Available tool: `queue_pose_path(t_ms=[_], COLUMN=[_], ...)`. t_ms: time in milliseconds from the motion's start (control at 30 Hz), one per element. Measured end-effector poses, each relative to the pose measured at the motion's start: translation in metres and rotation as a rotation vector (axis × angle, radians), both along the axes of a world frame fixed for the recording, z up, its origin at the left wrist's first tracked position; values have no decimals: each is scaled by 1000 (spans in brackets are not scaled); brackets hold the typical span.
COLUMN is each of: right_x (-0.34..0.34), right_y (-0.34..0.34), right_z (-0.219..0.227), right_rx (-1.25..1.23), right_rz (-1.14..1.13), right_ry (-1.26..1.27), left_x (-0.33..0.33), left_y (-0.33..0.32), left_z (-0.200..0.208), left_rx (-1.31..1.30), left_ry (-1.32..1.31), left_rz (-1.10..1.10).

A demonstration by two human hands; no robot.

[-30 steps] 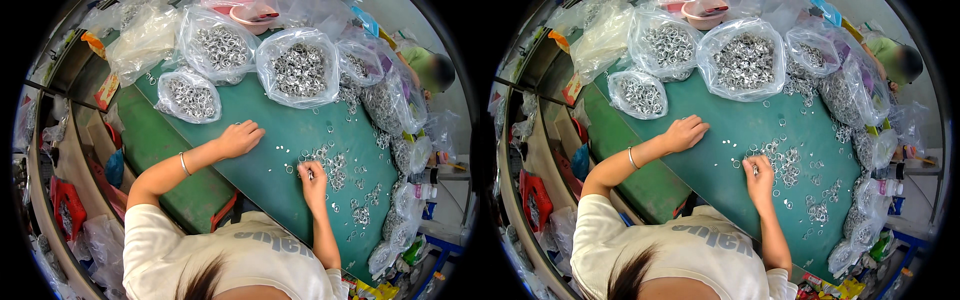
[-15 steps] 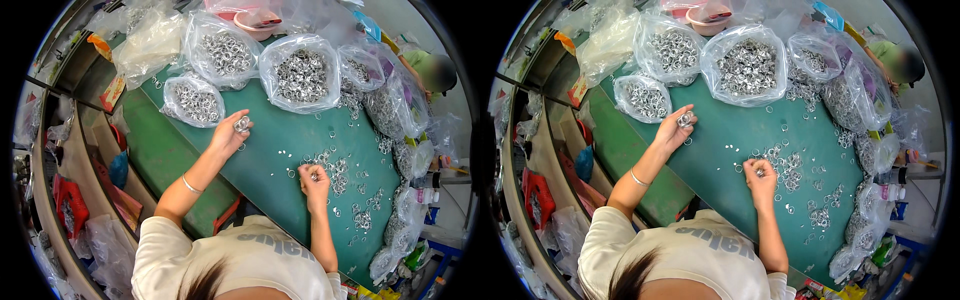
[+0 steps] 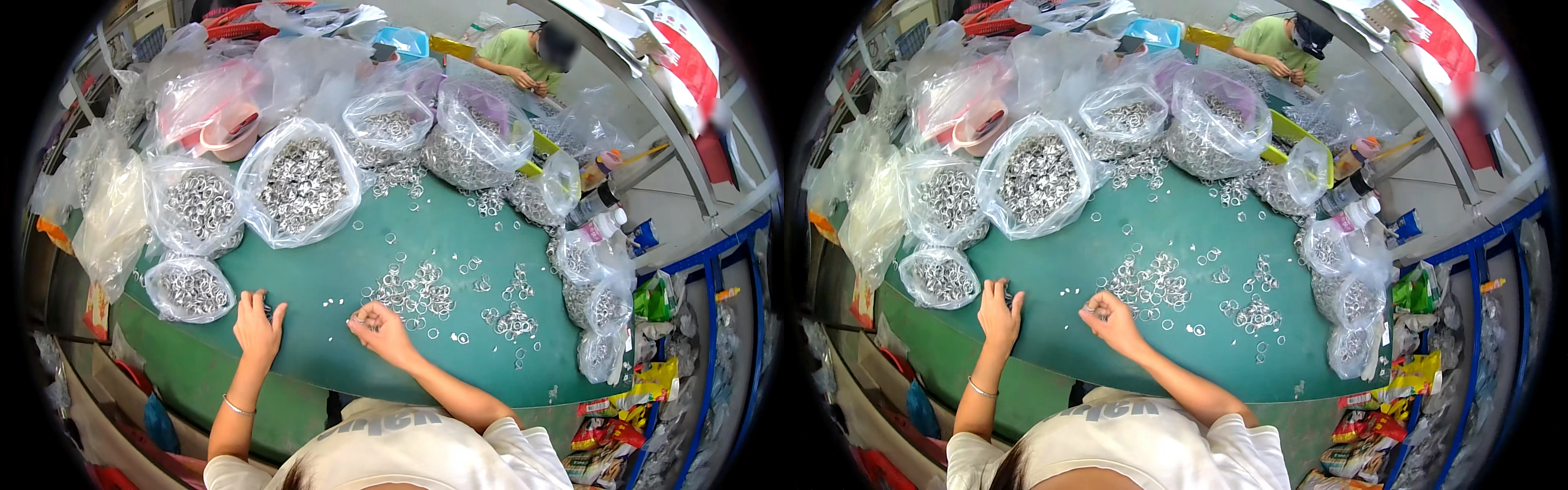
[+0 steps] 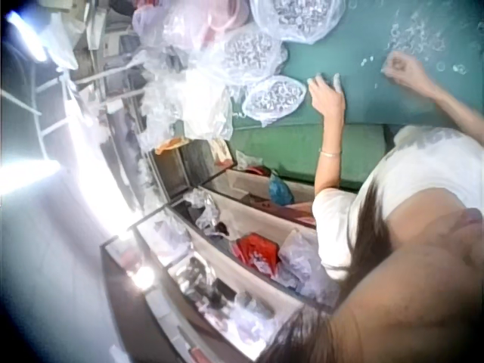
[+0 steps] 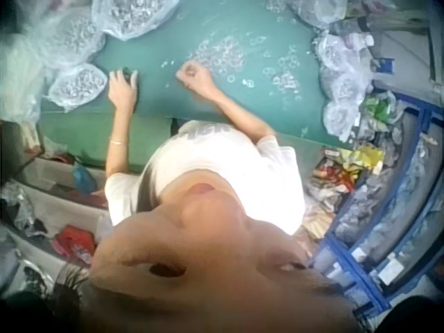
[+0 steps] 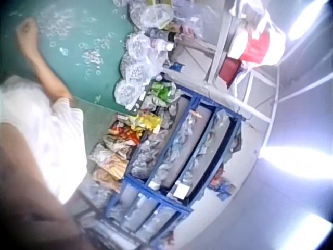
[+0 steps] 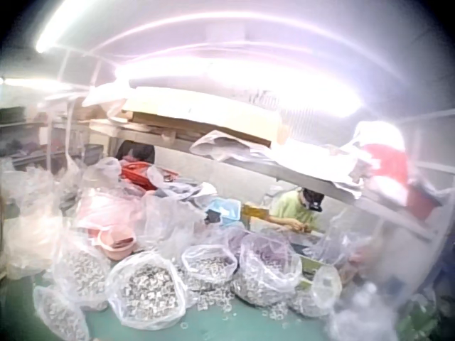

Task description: The person sorts small metal rings on a table and connects them by hand, moving them between piles and into plastic bags.

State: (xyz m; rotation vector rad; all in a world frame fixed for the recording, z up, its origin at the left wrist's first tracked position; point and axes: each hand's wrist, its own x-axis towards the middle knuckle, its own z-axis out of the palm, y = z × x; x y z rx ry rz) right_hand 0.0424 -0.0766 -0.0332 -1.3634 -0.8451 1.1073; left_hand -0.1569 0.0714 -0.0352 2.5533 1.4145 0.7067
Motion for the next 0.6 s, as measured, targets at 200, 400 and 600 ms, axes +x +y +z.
queue_pose_path(t_ms=[200, 400, 600], right_x=[8, 0, -26], right_y=[19, 23, 43], right_z=[36, 20, 20], right_rx=[-120, -244, -315], right_rz=[34, 156, 92], right_ry=[842, 761, 507], left_x=[-3, 2, 3], left_y=[15, 14, 22], left_z=[3, -11, -34], left_rx=[24, -86, 95], left_ry=[-43, 97, 5], left_rz=[-22, 71, -200])
